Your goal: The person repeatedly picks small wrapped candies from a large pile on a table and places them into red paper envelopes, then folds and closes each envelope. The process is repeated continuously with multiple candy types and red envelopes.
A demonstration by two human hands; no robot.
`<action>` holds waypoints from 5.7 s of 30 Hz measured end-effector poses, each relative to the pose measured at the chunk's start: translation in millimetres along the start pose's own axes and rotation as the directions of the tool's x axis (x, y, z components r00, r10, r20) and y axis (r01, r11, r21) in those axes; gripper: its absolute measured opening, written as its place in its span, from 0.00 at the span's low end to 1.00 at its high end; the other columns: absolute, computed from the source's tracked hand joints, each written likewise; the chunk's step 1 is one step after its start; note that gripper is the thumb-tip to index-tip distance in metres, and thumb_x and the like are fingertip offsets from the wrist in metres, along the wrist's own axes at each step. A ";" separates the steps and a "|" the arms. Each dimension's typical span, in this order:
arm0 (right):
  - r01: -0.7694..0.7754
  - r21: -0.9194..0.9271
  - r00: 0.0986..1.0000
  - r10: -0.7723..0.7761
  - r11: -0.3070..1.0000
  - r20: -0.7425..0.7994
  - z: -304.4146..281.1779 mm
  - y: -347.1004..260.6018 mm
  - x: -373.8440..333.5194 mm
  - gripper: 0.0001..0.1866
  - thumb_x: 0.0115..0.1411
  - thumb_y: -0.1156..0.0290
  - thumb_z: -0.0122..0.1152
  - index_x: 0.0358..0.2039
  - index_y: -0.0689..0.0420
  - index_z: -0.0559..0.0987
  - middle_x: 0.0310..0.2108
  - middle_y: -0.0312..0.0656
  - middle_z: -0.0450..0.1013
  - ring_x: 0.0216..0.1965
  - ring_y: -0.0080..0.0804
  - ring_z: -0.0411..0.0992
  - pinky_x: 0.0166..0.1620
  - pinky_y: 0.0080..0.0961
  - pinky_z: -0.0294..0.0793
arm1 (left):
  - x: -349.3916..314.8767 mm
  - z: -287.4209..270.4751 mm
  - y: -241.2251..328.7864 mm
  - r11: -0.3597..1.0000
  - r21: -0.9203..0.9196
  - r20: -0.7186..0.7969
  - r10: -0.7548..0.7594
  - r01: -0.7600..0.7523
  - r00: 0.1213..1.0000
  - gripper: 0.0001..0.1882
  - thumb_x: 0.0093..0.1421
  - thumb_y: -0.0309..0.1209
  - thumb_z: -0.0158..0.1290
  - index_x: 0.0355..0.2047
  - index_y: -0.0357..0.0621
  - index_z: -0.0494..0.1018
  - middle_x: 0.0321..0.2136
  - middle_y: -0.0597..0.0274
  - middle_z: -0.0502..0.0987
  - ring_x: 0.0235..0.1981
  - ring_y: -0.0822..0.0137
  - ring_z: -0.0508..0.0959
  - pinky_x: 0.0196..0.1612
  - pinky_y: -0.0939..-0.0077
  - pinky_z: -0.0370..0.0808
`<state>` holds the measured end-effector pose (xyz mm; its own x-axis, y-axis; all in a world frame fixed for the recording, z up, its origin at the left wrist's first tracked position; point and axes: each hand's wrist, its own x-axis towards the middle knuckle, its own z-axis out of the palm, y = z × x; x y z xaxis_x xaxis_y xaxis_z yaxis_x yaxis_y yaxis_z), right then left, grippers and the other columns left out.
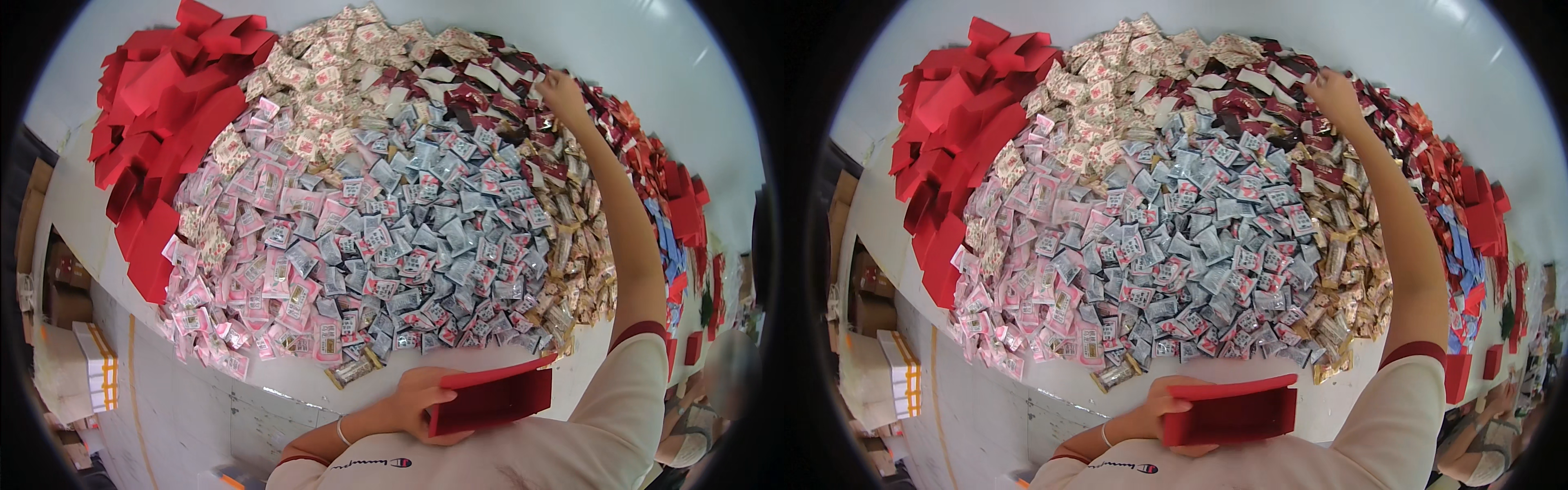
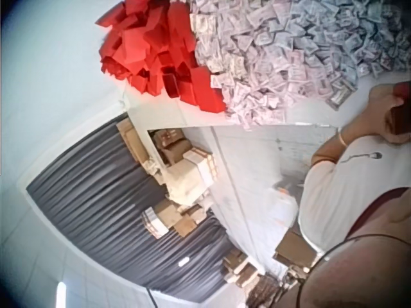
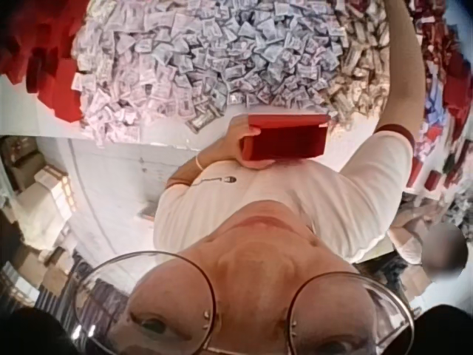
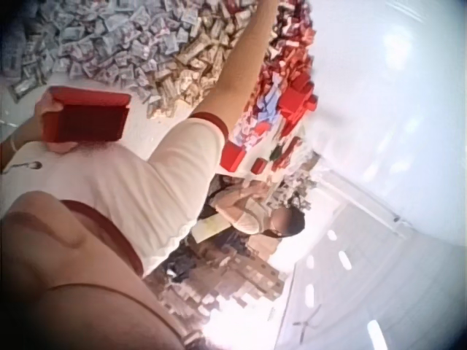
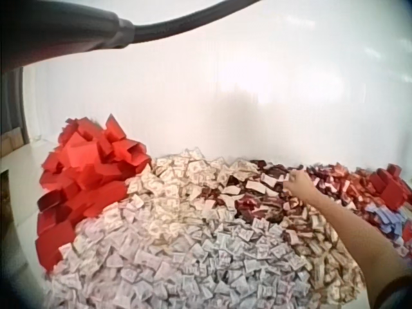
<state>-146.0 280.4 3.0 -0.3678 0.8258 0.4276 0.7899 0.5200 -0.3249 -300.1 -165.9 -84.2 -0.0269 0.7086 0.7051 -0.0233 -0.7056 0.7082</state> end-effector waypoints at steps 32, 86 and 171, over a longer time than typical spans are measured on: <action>-0.137 0.762 0.625 -0.542 0.633 0.562 73.8 -263.0 -34.2 0.11 0.51 0.70 0.55 0.36 0.53 0.77 0.31 0.38 0.72 0.27 0.25 0.71 0.30 0.23 0.71 | -8.1 -2.5 -0.3 0.978 0.125 -0.274 0.194 -0.165 0.942 0.33 0.42 0.36 0.61 0.45 0.45 0.57 0.38 0.41 0.73 0.33 0.52 0.77 0.25 0.70 0.74; -0.366 0.899 0.851 -0.303 0.243 0.428 -113.3 -125.6 -166.1 0.24 0.49 0.59 0.62 0.43 0.60 0.71 0.33 0.36 0.72 0.31 0.23 0.71 0.32 0.19 0.71 | 6.1 54.9 5.6 0.959 0.199 0.214 -0.244 0.202 0.946 0.32 0.37 0.37 0.65 0.41 0.40 0.63 0.32 0.51 0.73 0.29 0.55 0.75 0.31 0.70 0.72; -0.356 0.264 0.873 0.420 0.896 -0.248 -145.3 174.4 -128.5 0.26 0.42 0.50 0.65 0.33 0.60 0.78 0.23 0.43 0.75 0.24 0.31 0.73 0.32 0.28 0.72 | 2.8 78.5 -51.2 -0.473 -0.365 0.875 -0.469 0.802 0.122 0.38 0.54 0.46 0.43 0.60 0.43 0.46 0.61 0.54 0.48 0.61 0.56 0.49 0.64 0.58 0.41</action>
<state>110.3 233.3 14.0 0.1321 0.8852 0.4461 0.7097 0.2298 -0.6660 -220.5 -127.6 -115.7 0.8817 0.4199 -0.2153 -0.3758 0.9007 0.2178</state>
